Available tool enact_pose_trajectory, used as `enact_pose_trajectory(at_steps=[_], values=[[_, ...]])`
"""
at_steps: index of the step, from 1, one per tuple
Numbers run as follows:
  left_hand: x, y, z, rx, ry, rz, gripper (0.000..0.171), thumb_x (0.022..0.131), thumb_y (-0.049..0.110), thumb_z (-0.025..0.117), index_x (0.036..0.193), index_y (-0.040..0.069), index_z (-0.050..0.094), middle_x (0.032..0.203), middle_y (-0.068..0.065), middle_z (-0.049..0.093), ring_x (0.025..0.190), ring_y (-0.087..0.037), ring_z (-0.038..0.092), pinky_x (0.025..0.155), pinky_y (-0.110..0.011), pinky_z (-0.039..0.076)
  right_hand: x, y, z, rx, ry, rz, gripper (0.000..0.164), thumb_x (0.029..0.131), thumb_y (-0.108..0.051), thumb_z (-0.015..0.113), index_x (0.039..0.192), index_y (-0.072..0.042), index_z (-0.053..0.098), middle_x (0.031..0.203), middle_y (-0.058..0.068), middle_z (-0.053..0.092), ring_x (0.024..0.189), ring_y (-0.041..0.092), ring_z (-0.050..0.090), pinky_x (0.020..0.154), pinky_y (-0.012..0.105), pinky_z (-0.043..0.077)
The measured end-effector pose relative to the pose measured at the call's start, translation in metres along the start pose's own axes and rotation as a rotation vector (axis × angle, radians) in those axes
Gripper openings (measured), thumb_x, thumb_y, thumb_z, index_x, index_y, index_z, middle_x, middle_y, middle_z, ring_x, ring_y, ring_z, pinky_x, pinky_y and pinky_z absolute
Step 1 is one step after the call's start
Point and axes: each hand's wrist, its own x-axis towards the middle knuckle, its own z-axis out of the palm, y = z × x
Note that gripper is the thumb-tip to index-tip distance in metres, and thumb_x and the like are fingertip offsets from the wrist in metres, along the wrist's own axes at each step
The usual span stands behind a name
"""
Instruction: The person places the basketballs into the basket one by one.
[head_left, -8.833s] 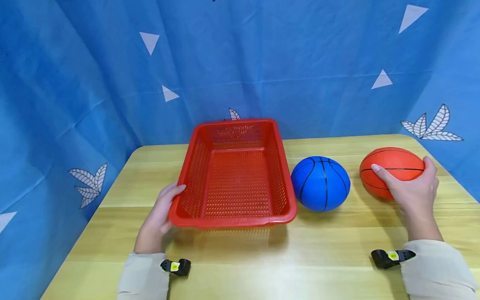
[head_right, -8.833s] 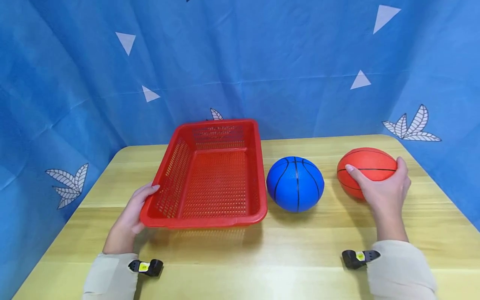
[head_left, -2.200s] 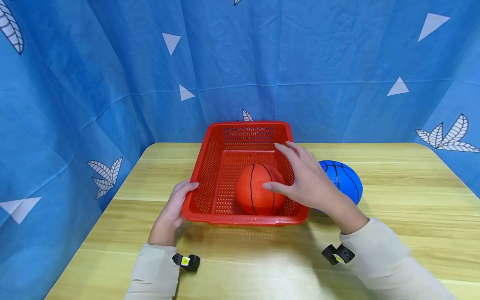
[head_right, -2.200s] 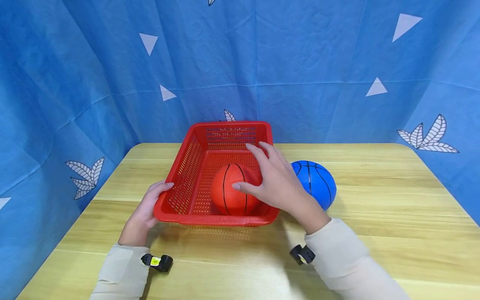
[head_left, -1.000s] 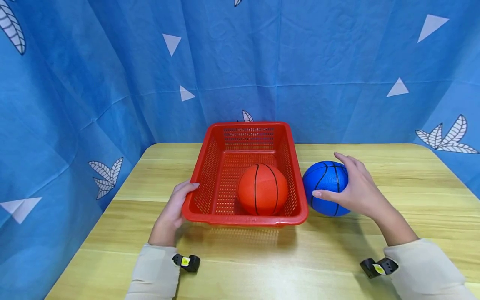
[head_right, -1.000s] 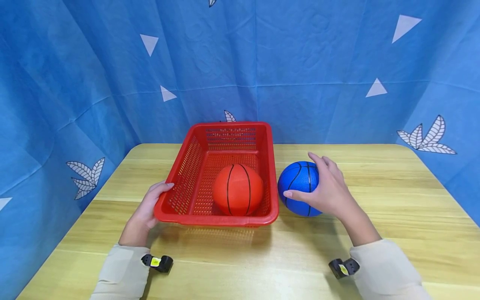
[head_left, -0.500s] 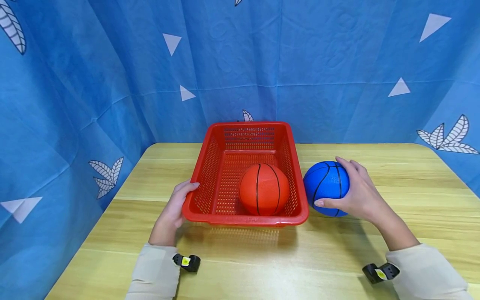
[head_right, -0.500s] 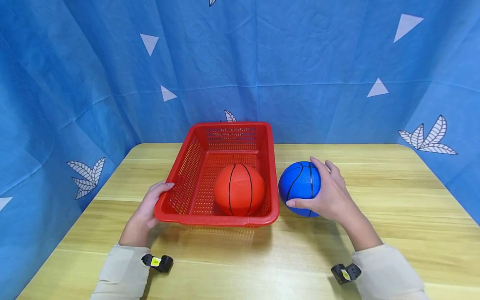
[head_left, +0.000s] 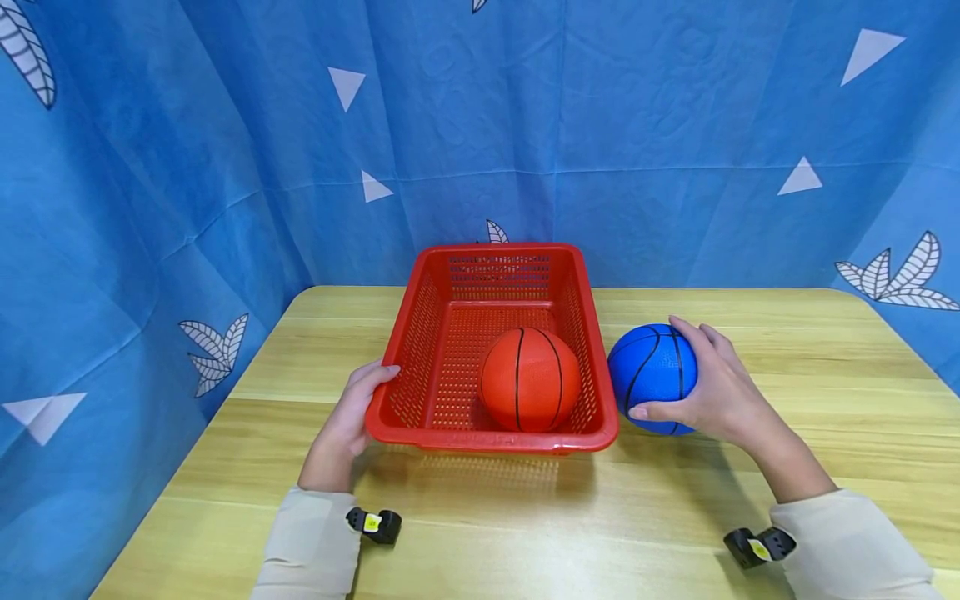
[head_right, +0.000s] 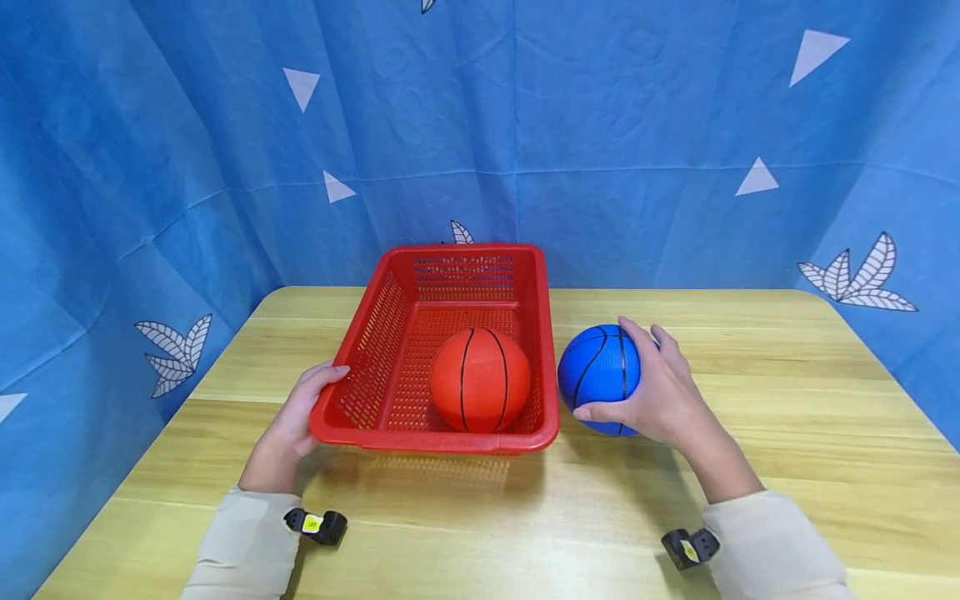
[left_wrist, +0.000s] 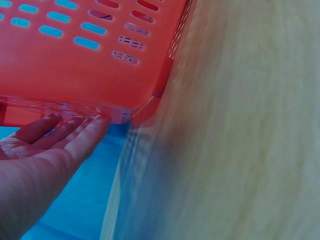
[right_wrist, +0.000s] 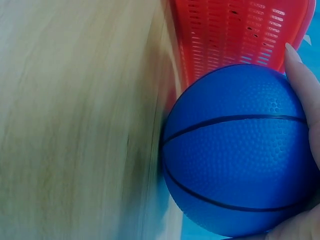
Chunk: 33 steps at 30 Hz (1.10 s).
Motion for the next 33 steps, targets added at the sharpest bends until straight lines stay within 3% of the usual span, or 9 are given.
enact_pose_trajectory(at_steps=[14,33], values=[[-0.0003,-0.0031,0.0001,0.011,0.007,-0.011,0.047,0.098,0.02,0.038,0.138,-0.004,0.034,0.118,-0.016,0.054,0.099,-0.024,0.061,0.084,-0.038,0.055,-0.0017,0.0033,0.0031,0.01,-0.023,0.028,0.118,0.061,-0.058,0.08,0.149,-0.008,0.019,0.136,0.033,0.029,0.114,0.053,0.036,0.078,0.067,0.046],[0.0002,-0.0018,-0.0008,0.01,-0.018,0.029,0.046,0.099,0.019,0.036,0.138,-0.006,0.033,0.113,-0.013,0.058,0.095,-0.023,0.063,0.081,-0.037,0.056,-0.0025,0.0003,0.0052,-0.014,0.024,0.057,0.107,0.067,-0.054,0.077,0.147,-0.009,0.021,0.134,0.034,0.029,0.11,0.055,0.037,0.074,0.067,0.048]])
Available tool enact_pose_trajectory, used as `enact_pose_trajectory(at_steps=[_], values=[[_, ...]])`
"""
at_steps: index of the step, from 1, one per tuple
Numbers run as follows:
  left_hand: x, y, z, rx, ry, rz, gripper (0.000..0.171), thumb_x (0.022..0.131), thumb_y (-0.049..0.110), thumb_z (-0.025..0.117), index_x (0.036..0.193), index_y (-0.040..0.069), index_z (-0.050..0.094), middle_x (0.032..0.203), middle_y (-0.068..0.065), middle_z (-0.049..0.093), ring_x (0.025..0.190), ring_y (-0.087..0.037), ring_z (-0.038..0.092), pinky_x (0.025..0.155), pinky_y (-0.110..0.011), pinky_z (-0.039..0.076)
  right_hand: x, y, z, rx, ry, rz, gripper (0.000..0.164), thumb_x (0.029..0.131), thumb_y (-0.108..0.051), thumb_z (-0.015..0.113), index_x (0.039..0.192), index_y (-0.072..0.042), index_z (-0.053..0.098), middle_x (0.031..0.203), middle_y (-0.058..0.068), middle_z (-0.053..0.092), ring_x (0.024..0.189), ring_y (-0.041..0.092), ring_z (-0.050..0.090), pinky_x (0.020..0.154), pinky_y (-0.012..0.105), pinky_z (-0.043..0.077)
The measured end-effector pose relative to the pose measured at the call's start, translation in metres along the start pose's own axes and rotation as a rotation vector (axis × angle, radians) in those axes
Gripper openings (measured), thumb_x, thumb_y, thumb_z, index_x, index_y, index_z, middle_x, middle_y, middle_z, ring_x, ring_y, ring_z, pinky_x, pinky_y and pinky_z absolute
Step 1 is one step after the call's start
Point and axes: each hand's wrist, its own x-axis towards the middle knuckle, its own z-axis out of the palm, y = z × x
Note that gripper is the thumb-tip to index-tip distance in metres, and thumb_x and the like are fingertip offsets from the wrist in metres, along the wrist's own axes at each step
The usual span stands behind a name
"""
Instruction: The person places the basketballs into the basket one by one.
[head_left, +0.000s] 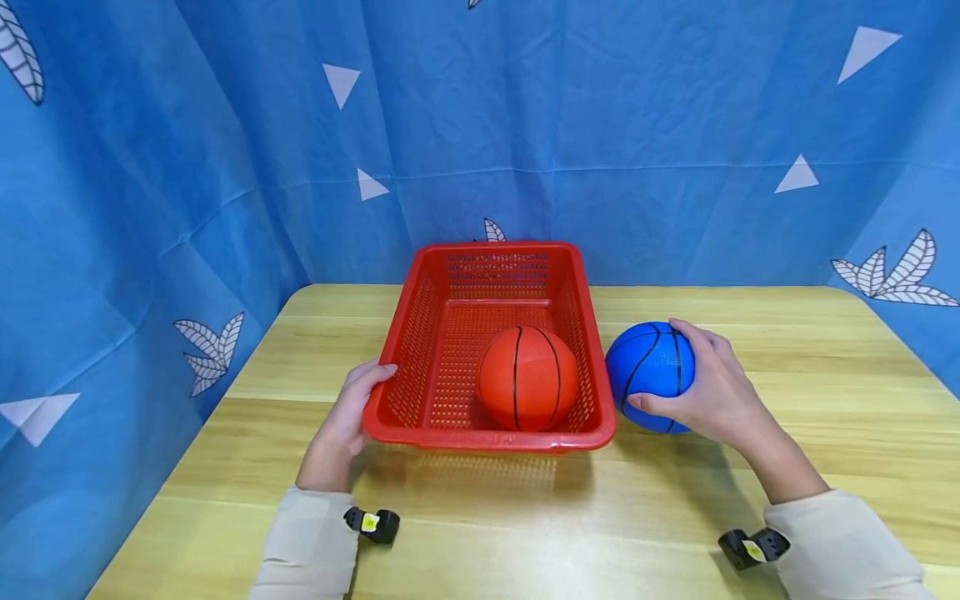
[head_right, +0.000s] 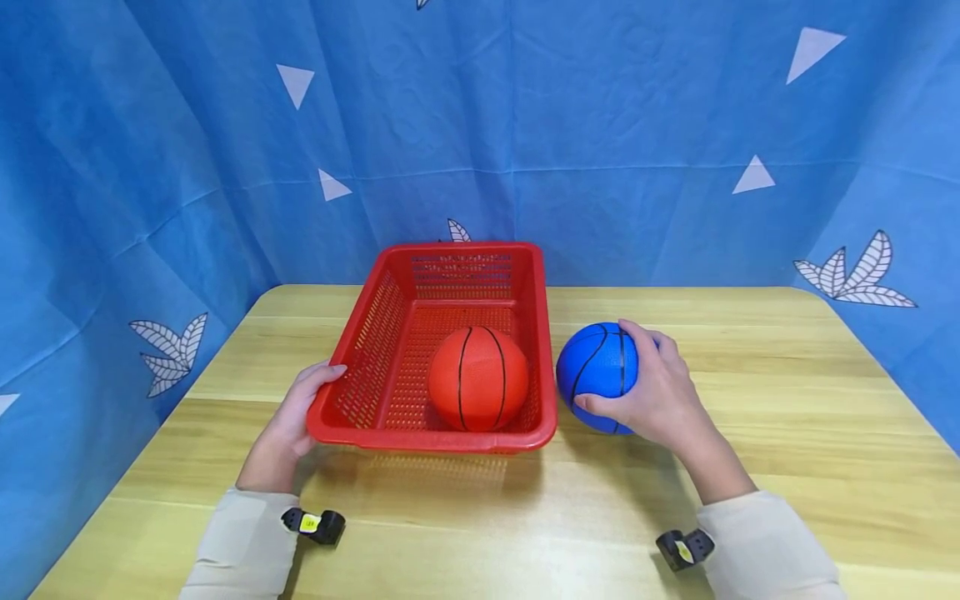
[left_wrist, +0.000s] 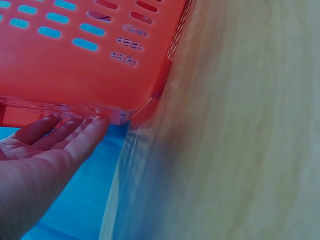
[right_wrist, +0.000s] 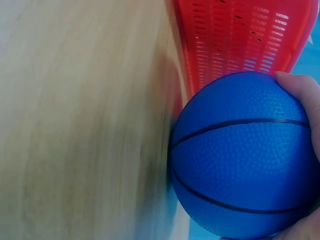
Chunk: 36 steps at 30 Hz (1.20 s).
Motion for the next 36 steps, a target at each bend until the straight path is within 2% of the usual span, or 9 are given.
enact_pose_trajectory(at_steps=[11,22,36], values=[[0.0,0.0,0.001,0.003,0.019,-0.006,0.045,0.099,0.019,0.036,0.137,-0.004,0.035,0.116,-0.017,0.056,0.097,-0.024,0.063,0.082,-0.038,0.055,-0.002,0.002,-0.001,0.023,0.017,0.011,0.104,0.07,-0.053,0.075,0.147,-0.009,0.021,0.135,0.033,0.028,0.109,0.055,0.038,0.074,0.067,0.048],[0.001,0.001,0.001,-0.014,0.026,-0.006,0.046,0.097,0.017,0.036,0.137,-0.007,0.034,0.11,-0.011,0.059,0.093,-0.021,0.063,0.08,-0.036,0.056,0.001,0.003,-0.005,0.045,0.039,0.017,0.103,0.071,-0.052,0.075,0.147,-0.01,0.021,0.133,0.033,0.029,0.106,0.054,0.04,0.072,0.068,0.047],[0.0,0.002,0.001,-0.005,0.02,-0.023,0.047,0.098,0.019,0.036,0.139,-0.004,0.033,0.115,-0.013,0.055,0.096,-0.022,0.062,0.082,-0.037,0.055,0.017,-0.011,-0.026,0.038,0.098,-0.011,0.101,0.072,-0.049,0.075,0.148,-0.011,0.022,0.136,0.032,0.029,0.111,0.054,0.037,0.075,0.071,0.044]])
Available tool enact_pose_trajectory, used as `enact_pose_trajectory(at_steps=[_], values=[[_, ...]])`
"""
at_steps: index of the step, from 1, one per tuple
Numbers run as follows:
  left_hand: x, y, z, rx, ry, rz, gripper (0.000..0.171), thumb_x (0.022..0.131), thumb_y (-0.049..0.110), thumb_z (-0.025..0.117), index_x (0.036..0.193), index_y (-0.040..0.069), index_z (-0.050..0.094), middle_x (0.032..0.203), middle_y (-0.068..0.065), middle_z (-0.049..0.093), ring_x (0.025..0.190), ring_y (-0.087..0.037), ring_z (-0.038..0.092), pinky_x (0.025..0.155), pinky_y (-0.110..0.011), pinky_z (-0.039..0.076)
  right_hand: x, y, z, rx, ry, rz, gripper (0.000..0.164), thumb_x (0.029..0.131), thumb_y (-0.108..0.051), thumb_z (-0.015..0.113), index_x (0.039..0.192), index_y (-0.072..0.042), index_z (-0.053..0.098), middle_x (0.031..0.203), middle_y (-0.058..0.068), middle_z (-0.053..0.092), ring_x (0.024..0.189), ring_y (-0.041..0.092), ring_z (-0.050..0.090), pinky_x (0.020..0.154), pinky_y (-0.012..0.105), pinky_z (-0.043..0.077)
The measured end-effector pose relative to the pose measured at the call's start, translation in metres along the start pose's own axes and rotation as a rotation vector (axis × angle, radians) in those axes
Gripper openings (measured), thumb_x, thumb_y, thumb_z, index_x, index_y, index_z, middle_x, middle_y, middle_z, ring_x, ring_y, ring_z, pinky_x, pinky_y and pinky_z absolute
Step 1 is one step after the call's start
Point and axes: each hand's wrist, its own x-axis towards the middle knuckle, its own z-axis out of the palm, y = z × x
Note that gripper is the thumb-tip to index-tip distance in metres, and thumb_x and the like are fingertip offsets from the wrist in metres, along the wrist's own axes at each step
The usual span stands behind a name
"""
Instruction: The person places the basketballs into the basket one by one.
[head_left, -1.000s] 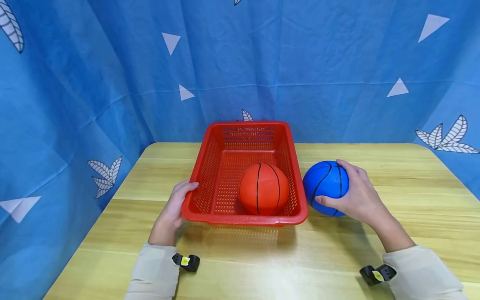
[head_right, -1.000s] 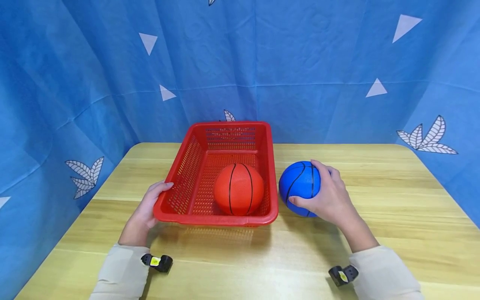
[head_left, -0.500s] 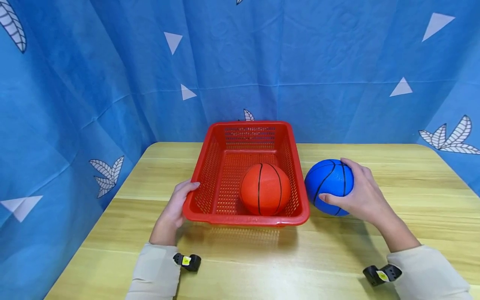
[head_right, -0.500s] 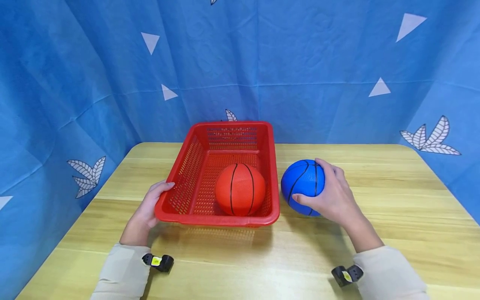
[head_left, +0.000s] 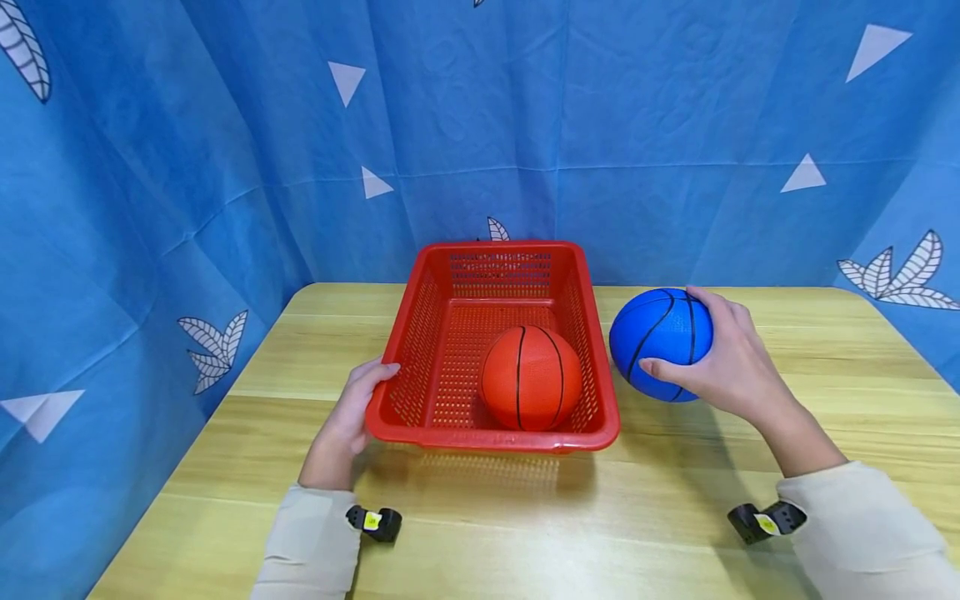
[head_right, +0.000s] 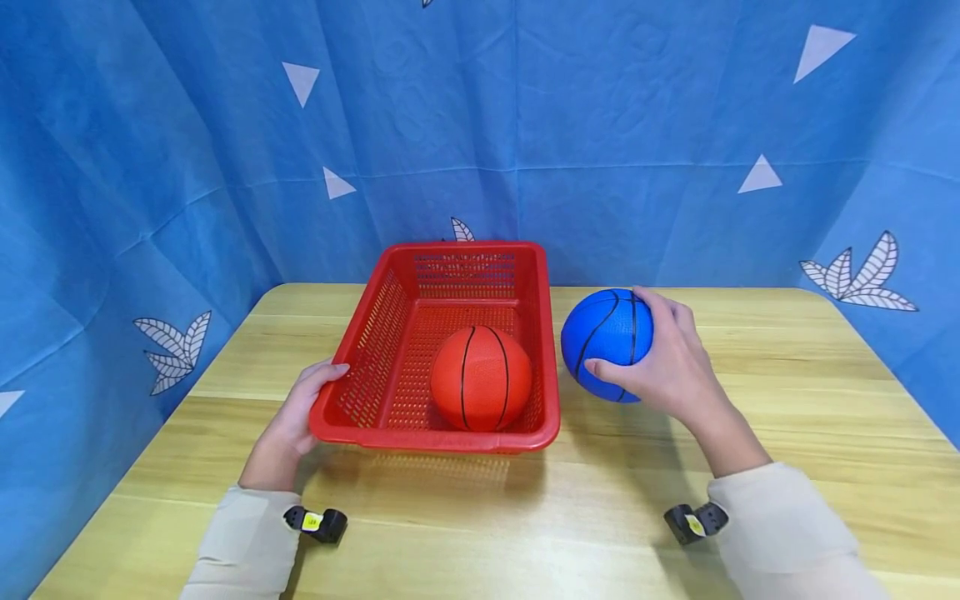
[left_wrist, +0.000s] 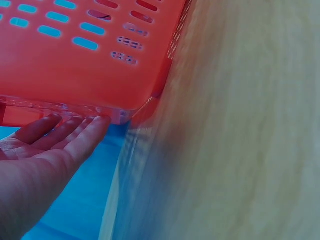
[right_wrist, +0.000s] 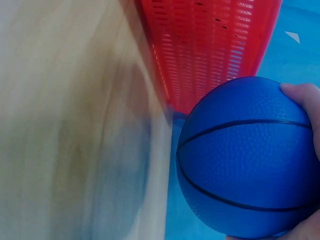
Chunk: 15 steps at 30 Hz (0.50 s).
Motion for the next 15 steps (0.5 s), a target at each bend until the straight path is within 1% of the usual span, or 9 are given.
enact_pose_trajectory(at_steps=[5,8,15], values=[[0.0,-0.001,-0.001,-0.008,0.008,0.006,0.047,0.097,0.017,0.036,0.138,-0.006,0.034,0.112,-0.012,0.058,0.094,-0.021,0.063,0.08,-0.036,0.056,0.009,-0.005,-0.005,0.005,0.017,-0.001,0.101,0.072,-0.05,0.074,0.149,-0.012,0.02,0.137,0.03,0.028,0.112,0.053,0.035,0.077,0.071,0.043],[0.001,-0.002,0.0,-0.01,0.011,0.012,0.046,0.097,0.016,0.035,0.137,-0.007,0.034,0.108,-0.011,0.059,0.091,-0.021,0.063,0.079,-0.036,0.056,0.014,-0.009,-0.009,0.013,0.038,0.001,0.101,0.072,-0.051,0.074,0.149,-0.015,0.02,0.138,0.029,0.027,0.114,0.051,0.034,0.079,0.071,0.042],[0.001,-0.002,0.0,-0.008,0.011,0.009,0.046,0.097,0.018,0.035,0.137,-0.006,0.034,0.111,-0.013,0.057,0.093,-0.021,0.062,0.08,-0.036,0.056,0.027,-0.025,-0.017,0.016,0.083,-0.028,0.101,0.071,-0.049,0.075,0.15,-0.019,0.02,0.141,0.026,0.026,0.117,0.05,0.033,0.081,0.072,0.041]])
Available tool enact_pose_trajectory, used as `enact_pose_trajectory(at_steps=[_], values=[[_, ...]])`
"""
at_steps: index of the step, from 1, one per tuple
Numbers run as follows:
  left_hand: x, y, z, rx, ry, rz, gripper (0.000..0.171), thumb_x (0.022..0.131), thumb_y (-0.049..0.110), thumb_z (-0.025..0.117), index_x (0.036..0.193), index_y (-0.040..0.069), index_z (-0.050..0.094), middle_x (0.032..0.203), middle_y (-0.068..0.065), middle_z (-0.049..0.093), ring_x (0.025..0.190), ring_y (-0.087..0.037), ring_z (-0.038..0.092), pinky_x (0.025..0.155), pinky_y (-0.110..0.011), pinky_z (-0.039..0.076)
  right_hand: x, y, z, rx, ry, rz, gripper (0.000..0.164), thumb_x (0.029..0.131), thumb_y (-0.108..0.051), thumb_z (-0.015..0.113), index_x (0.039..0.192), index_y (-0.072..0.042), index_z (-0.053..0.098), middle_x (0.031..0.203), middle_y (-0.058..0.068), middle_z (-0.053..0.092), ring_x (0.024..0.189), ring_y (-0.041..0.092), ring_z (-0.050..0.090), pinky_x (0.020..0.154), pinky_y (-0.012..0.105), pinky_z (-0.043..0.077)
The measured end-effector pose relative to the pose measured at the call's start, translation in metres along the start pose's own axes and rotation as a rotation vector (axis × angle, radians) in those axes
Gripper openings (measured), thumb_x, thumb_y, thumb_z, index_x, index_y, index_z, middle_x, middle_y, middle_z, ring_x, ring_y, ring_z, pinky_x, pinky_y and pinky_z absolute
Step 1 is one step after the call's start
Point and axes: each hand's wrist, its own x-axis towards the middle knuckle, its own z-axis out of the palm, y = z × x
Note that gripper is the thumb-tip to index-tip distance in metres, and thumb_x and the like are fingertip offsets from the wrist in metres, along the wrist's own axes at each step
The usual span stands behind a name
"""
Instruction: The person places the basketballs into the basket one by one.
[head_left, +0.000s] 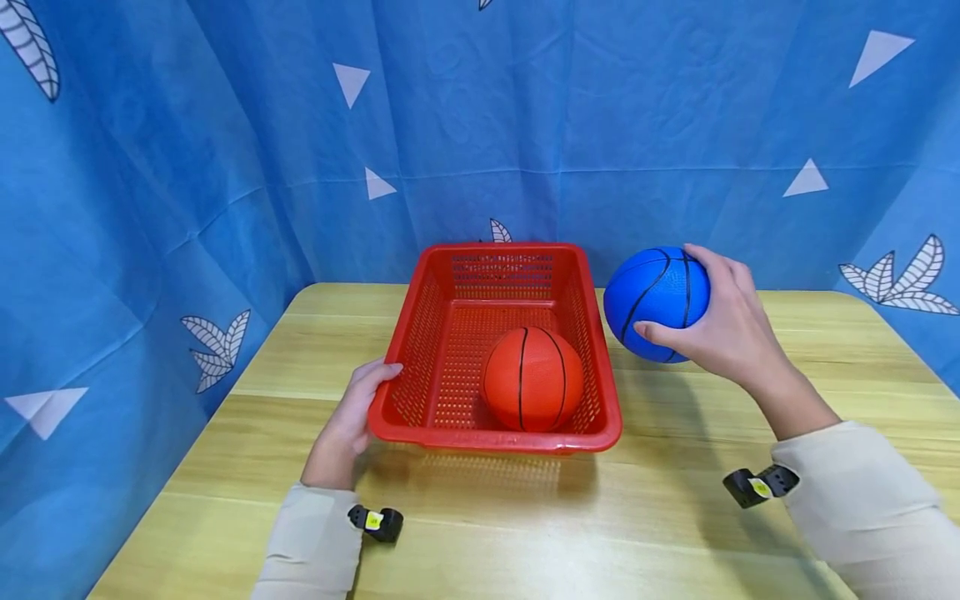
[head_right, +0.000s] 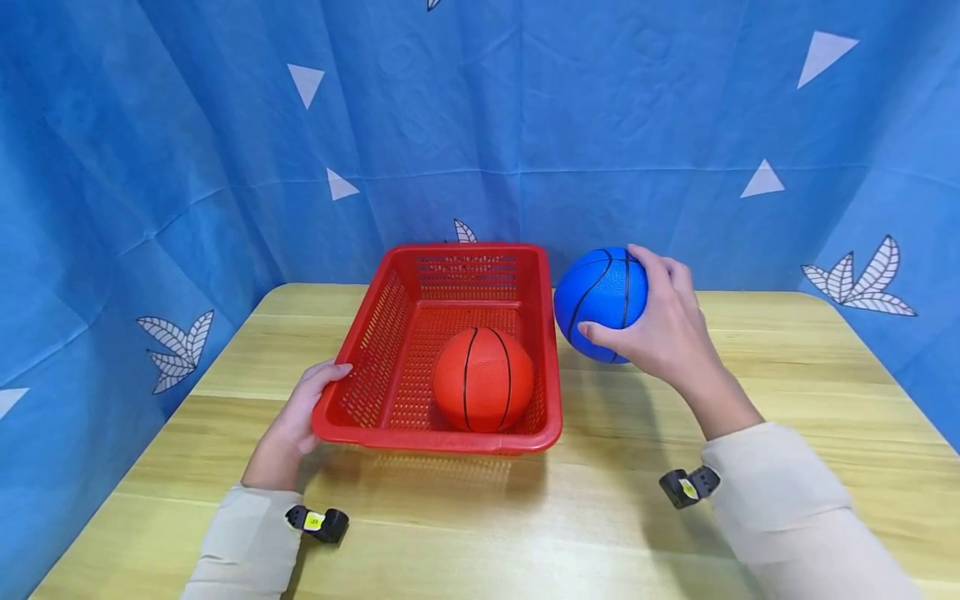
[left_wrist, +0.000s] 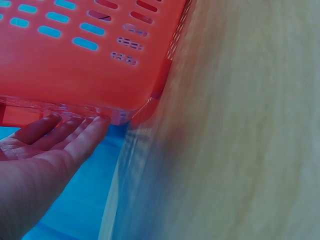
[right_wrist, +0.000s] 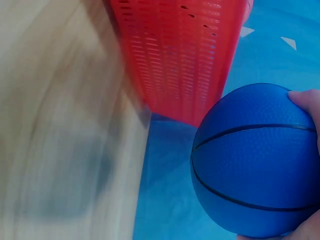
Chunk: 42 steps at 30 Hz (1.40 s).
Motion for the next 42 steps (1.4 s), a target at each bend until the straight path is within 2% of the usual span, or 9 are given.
enact_pose_trajectory(at_steps=[13,20,26,34,38,42], values=[[0.001,-0.001,-0.001,0.003,-0.009,0.007,0.047,0.098,0.018,0.036,0.137,-0.006,0.035,0.111,-0.014,0.058,0.092,-0.021,0.064,0.08,-0.036,0.056,0.029,-0.033,0.008,0.018,0.041,-0.084,0.095,0.07,-0.046,0.075,0.148,-0.024,0.025,0.143,0.021,0.028,0.117,0.049,0.038,0.085,0.07,0.041],[0.002,-0.002,-0.001,-0.001,-0.023,0.016,0.047,0.097,0.018,0.035,0.136,-0.008,0.035,0.11,-0.016,0.058,0.091,-0.023,0.065,0.079,-0.037,0.056,0.046,-0.044,0.028,0.047,0.02,-0.155,0.095,0.069,-0.045,0.077,0.147,-0.026,0.026,0.143,0.017,0.027,0.118,0.048,0.04,0.088,0.068,0.042],[0.002,-0.002,0.0,0.011,-0.032,0.022,0.047,0.098,0.019,0.036,0.138,-0.006,0.034,0.117,-0.02,0.055,0.096,-0.026,0.063,0.081,-0.039,0.055,0.055,-0.051,0.04,0.043,0.024,-0.231,0.094,0.067,-0.045,0.079,0.145,-0.026,0.029,0.142,0.016,0.028,0.117,0.046,0.041,0.088,0.067,0.042],[0.001,-0.003,-0.003,0.015,-0.023,0.022,0.047,0.097,0.018,0.037,0.138,-0.005,0.035,0.119,-0.021,0.054,0.097,-0.026,0.063,0.081,-0.039,0.055,0.07,-0.056,0.065,0.019,0.001,-0.362,0.092,0.067,-0.042,0.08,0.144,-0.023,0.033,0.144,0.016,0.027,0.125,0.042,0.034,0.091,0.065,0.042],[0.002,-0.003,-0.003,0.004,-0.031,0.01,0.047,0.097,0.019,0.038,0.139,-0.002,0.036,0.128,-0.027,0.046,0.104,-0.032,0.06,0.085,-0.042,0.053,0.076,-0.053,0.077,0.025,0.004,-0.39,0.092,0.067,-0.04,0.081,0.144,-0.022,0.033,0.144,0.017,0.027,0.127,0.041,0.033,0.093,0.065,0.041],[0.003,-0.003,-0.003,0.007,-0.021,0.013,0.047,0.097,0.02,0.038,0.138,-0.002,0.037,0.129,-0.029,0.044,0.104,-0.032,0.059,0.085,-0.042,0.054,0.082,-0.053,0.086,0.013,-0.037,-0.408,0.092,0.068,-0.04,0.08,0.144,-0.023,0.032,0.144,0.016,0.027,0.128,0.041,0.031,0.093,0.065,0.04]])
